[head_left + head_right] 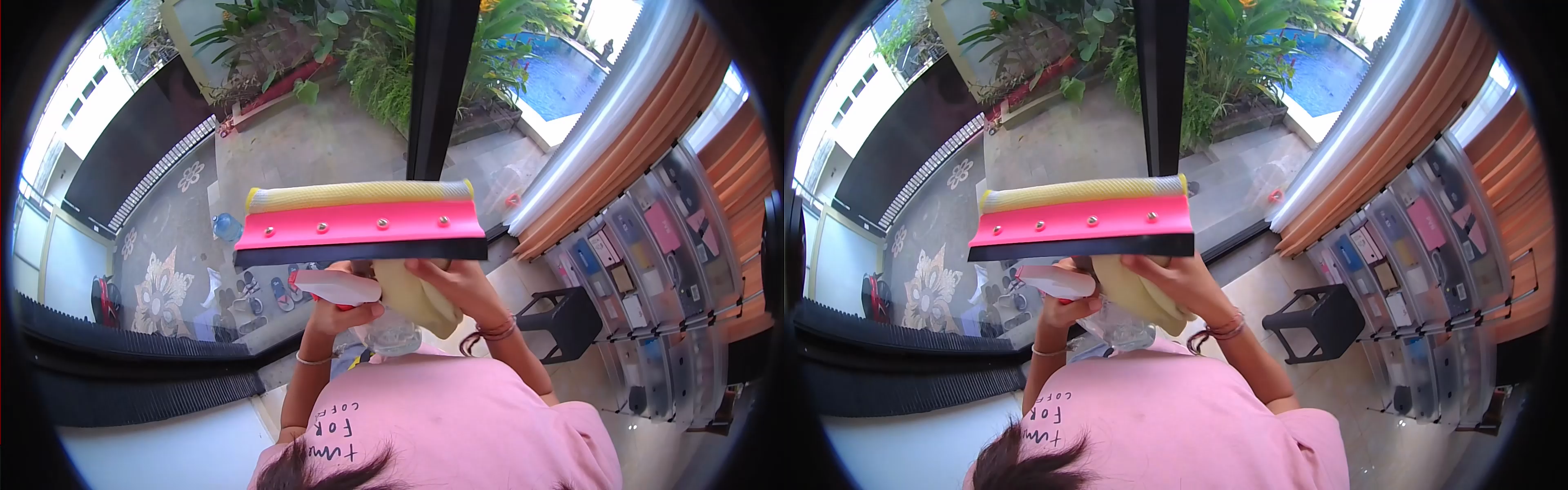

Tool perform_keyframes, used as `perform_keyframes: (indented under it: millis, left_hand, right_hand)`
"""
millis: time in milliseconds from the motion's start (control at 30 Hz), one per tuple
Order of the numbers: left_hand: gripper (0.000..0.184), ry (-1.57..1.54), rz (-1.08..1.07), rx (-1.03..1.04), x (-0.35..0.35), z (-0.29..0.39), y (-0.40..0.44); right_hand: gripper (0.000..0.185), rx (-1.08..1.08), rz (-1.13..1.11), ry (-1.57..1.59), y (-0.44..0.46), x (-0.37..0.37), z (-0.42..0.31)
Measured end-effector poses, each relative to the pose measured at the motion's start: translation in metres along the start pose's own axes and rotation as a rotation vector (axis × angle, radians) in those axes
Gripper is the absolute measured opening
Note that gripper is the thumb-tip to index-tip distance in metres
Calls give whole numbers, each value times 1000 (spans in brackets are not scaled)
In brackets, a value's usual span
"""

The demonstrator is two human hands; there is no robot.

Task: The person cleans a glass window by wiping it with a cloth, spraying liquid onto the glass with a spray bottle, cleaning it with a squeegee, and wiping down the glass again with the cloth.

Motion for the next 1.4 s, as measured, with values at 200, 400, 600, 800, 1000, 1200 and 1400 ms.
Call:
perform_keyframes:
  millis: [200,400,600,800,1000,1200,1400]
  left_hand:
    - [14,22,-101,104,8,1,-2]
    - [16,549,158,-48,11,-16,-16]
    - [24,709,89,82,29,-2,-7]
    - [15,566,131,4,29,-40,-19]
    - [28,593,18,-68,38,-47,-23]
    - [34,673,84,48,37,-33,-17]
    - [32,513,97,-87,16,-49,-31]
  right_hand:
    - [34,57,38,53,-15,-28,11]
    - [30,-799,991,-895,-14,-89,-204]
    - [38,-1121,698,-1327,110,-65,-225]
    - [44,-881,595,-1440,101,-66,-125]
    - [45,-950,581,-1465,113,-63,-185]
    - [49,-1067,687,-1373,123,-60,-214]
    - [44,-937,535,-1560,112,-70,-99]
Point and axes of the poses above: each hand's wrist, its own y-axis towards the middle knuckle, its own x-axis out of the palm, z = x × y, the point moved 7 cm from there along y, towards the middle knuckle, and after that the axes turned 11 degrees about -z, right-handed, at the moved point
